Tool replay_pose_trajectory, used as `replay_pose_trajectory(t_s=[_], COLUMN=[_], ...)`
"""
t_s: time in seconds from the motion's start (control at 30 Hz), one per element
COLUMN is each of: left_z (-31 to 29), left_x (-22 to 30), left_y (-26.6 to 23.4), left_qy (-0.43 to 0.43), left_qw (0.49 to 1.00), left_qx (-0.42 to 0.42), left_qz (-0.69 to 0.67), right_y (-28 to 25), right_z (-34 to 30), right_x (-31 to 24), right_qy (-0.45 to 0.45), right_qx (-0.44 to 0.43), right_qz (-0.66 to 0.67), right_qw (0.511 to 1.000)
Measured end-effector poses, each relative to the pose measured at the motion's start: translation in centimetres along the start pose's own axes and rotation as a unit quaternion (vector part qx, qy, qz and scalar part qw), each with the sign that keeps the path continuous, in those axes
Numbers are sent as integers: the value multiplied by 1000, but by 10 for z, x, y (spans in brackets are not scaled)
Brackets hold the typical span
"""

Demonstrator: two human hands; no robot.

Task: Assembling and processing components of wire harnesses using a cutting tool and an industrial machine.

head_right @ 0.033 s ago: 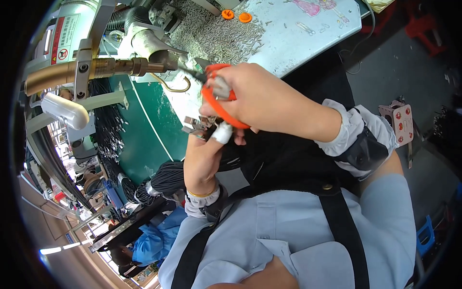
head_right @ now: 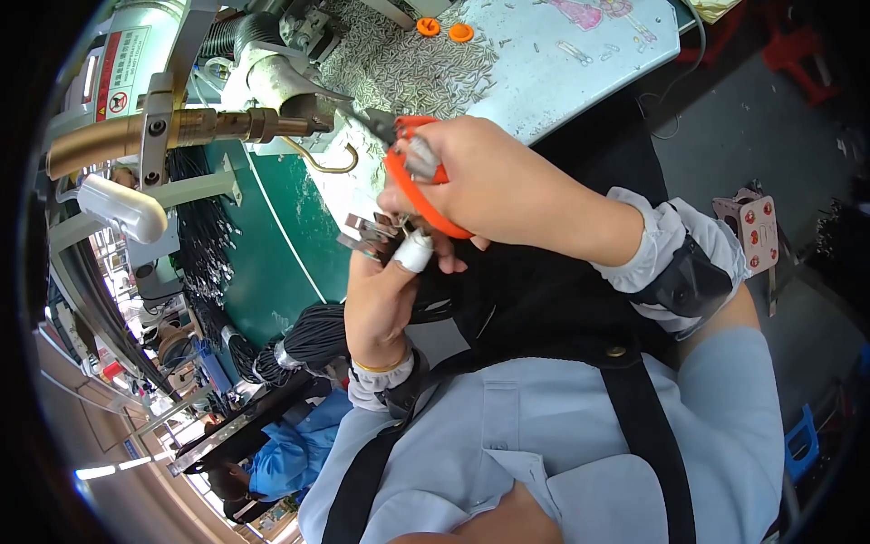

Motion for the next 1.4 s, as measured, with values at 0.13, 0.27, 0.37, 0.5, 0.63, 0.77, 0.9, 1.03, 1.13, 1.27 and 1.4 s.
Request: replay_pose_trajectory(t_s=[0.13,0.27,0.37,0.5,0.63,0.77,0.9,1.03,1.13,1.27,1.4], left_z=[-3,-5,-6,-9,-11,-10,-11,-13,-11,-10,-10], left_x=[6,12,15,16,17,18,16,16,16,17,17], left_y=[-1,0,-3,-4,-3,0,0,5,7,6,1], left_qy=[-7,-4,9,49,112,145,184,258,236,200,152], left_qw=[999,997,993,993,981,962,941,892,920,924,954], left_qx=[18,43,40,52,111,123,103,60,112,154,166], left_qz=[-49,-70,-110,-94,115,196,264,366,293,287,200], right_y=[-1,13,12,12,10,10,12,14,12,10,8], right_z=[3,-21,-17,-7,1,-2,-16,-19,-9,1,-7], right_x=[12,9,22,36,44,41,30,28,36,45,38], right_qy=[-209,-469,-473,-378,-242,-161,-260,-273,-249,-253,-247], right_qx=[217,321,304,198,126,82,190,211,175,142,155], right_qz=[-167,-421,-381,-173,-47,37,-184,-244,-140,7,-42], right_qw=[939,707,734,888,961,983,929,906,942,957,956])
Point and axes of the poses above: each hand's wrist, its own z-axis towards the middle knuckle, its own y-axis out of the palm, x = y × z, the point moved 3 cm from there along z, towards the middle knuckle, and after that the axes turned 15 degrees about y, right-handed, at the moved point
